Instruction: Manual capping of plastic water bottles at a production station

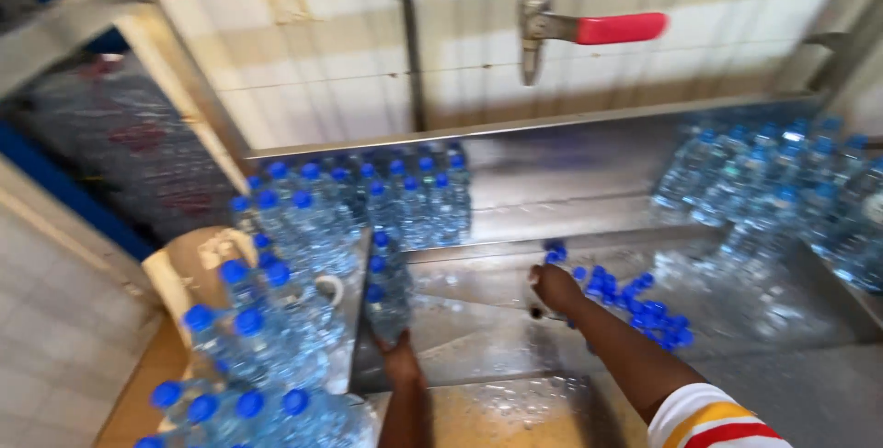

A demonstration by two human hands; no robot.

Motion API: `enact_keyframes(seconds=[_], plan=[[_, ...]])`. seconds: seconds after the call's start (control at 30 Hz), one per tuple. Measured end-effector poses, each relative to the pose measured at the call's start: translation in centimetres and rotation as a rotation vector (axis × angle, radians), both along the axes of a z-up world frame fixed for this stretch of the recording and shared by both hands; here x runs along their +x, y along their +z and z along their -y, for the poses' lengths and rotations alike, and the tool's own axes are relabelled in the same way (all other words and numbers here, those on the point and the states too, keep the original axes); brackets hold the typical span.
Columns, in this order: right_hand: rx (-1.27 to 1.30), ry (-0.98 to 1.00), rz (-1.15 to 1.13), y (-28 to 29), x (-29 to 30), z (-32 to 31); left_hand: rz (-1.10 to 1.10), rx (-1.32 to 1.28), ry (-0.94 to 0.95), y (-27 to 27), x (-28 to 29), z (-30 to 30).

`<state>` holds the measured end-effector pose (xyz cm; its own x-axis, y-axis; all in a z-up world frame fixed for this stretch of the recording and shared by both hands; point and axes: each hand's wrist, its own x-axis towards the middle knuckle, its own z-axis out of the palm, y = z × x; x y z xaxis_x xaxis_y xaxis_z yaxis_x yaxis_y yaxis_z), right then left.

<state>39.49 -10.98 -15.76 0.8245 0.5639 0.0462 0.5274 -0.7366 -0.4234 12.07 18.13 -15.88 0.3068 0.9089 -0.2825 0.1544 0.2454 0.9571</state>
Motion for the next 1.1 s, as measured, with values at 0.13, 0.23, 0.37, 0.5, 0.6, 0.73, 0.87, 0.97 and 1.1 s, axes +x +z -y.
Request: enact_keyframes(seconds=[0.13, 0.23, 0.37, 0.5, 0.6, 0.73, 0.87, 0.97, 1.1], plan=[[-0.073, -0.089, -0.065, -2.0, -1.5, 12.9, -0.164, 0.031, 0.064, -0.5, -0.2, 0.2], [0.039, -0.067, -0.154, -4.4, -3.2, 14.8, 0.020, 0.138, 0.171, -1.2, 1.1, 0.4], [-0.032, 0.195, -0.039, -8.0, -3.8, 10.8, 0.654, 0.006, 0.420, 0.6, 3.0, 1.9], [-0.198, 0.205, -0.033, -0.8, -5.3, 10.7, -0.131, -0.072, 0.214, 3.6, 3.9, 11.7], [-0.003, 0.117, -0.128, -3.3, 0.6, 15.7, -0.220, -0.233, 0.084, 4.1, 5.6, 17.3], [0.175, -0.397, 0.115, 2.0, 10.7, 28.9, -0.038, -0.353, 0.015, -0.1, 8.5, 21.7], [0.215, -0.478, 0.548, 12.2, 18.3, 39.7, 0.021, -0.422, -0.087, -0.5, 10.3, 25.8], [-0.235, -0.324, 0.132, 20.2, 18.5, 40.6, -0.027, -0.406, -0.199, 0.9, 10.7, 29.3], [-0.277, -0.272, -0.030, 23.8, 16.7, 40.4, -0.146, -0.403, -0.246, 6.2, 10.2, 33.7]])
